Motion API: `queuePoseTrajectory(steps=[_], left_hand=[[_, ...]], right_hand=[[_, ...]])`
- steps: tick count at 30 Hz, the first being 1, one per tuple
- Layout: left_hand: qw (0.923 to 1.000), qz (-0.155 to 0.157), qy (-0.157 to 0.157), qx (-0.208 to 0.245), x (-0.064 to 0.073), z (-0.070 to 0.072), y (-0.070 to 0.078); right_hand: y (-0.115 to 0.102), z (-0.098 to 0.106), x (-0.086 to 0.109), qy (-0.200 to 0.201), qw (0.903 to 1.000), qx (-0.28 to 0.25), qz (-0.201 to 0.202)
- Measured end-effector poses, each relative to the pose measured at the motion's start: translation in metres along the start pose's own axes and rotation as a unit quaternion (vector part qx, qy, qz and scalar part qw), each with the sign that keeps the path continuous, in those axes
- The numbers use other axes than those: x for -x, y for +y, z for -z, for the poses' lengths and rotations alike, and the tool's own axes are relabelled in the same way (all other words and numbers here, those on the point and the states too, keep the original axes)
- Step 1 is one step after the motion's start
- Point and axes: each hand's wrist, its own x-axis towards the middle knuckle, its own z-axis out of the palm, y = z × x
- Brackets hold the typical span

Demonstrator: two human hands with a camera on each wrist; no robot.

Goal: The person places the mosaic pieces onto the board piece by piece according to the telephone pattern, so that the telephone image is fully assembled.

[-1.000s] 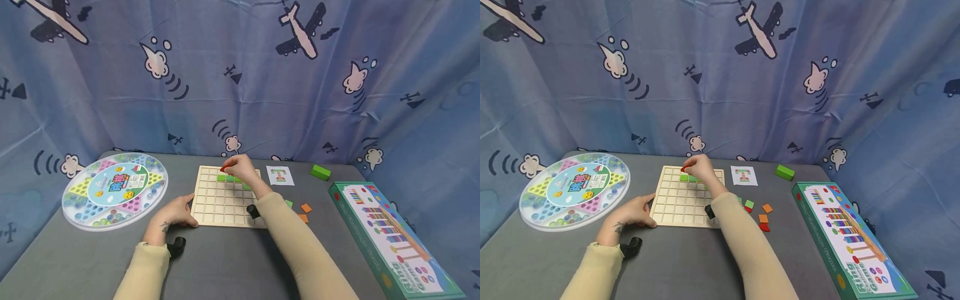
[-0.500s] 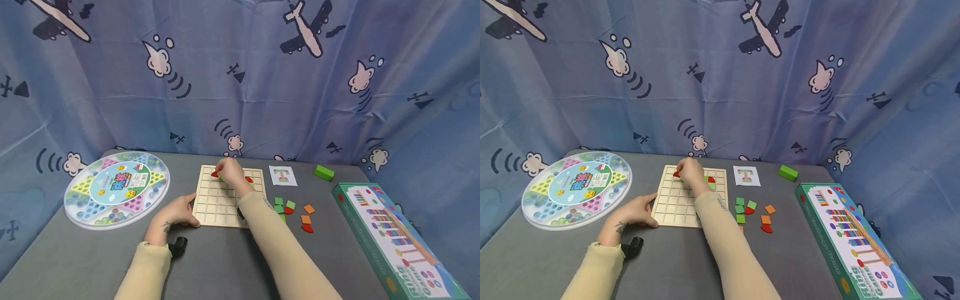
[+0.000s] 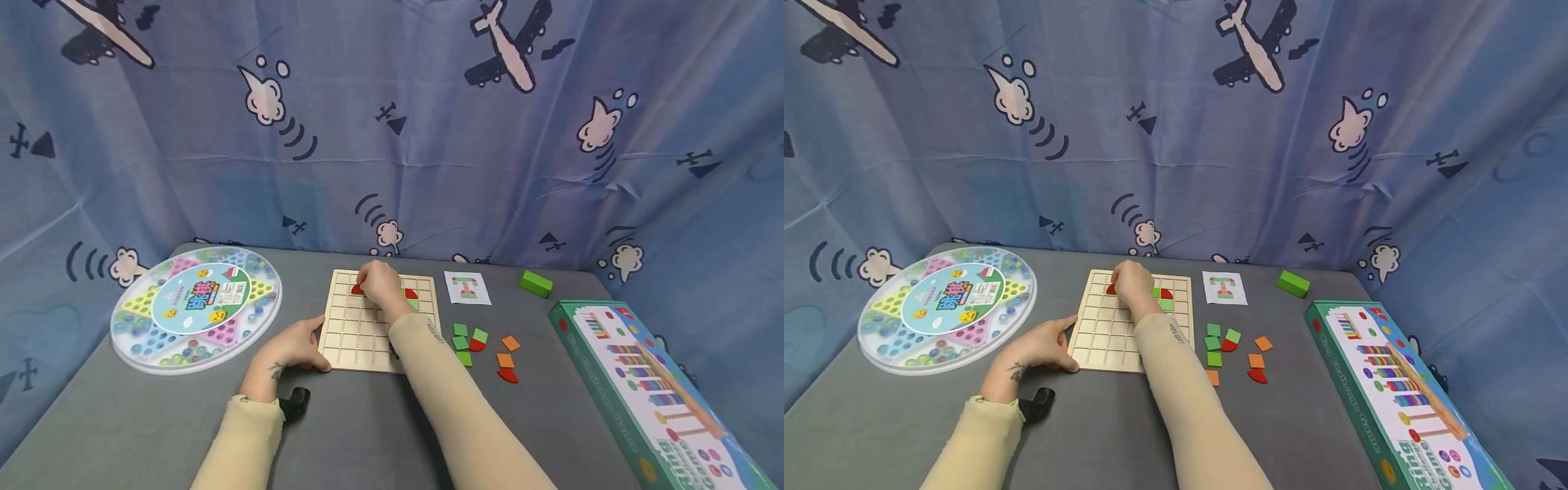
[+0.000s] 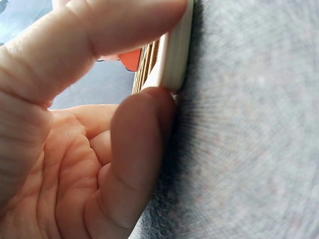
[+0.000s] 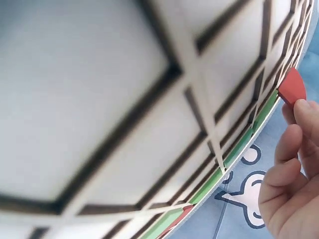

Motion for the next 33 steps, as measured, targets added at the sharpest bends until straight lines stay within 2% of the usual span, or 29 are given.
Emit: queuePoseTrajectory(steps=[14,25,27,30,33], left_hand=[[0.9999,-0.012,-0.001,0.002,0.000,0.000,0.004],[0.9999,-0.002,0.003,-0.010,0.000,-0.001,0.006],[1.0000,-0.001,0.003,-0.009,0.001,-0.001,0.005],[0.9999,0.000,0.007,-0.009,0.001,-0.002,0.004],[1.0000,-0.001,0.005,-0.007,0.001,-0.001,0.003]], right_hand=[[-0.004,0.005,0.000,-0.008,0.9994,0.033,-0.004],[-0.003,0.009,0.003,-0.075,0.9965,0.034,-0.009],[-0.001,0.012,0.004,-0.081,0.9967,0.009,-0.004],[0.003,0.019,0.007,-0.074,0.9941,-0.078,0.011],[0.012,0.033,0.017,-0.058,0.9775,-0.202,0.016]])
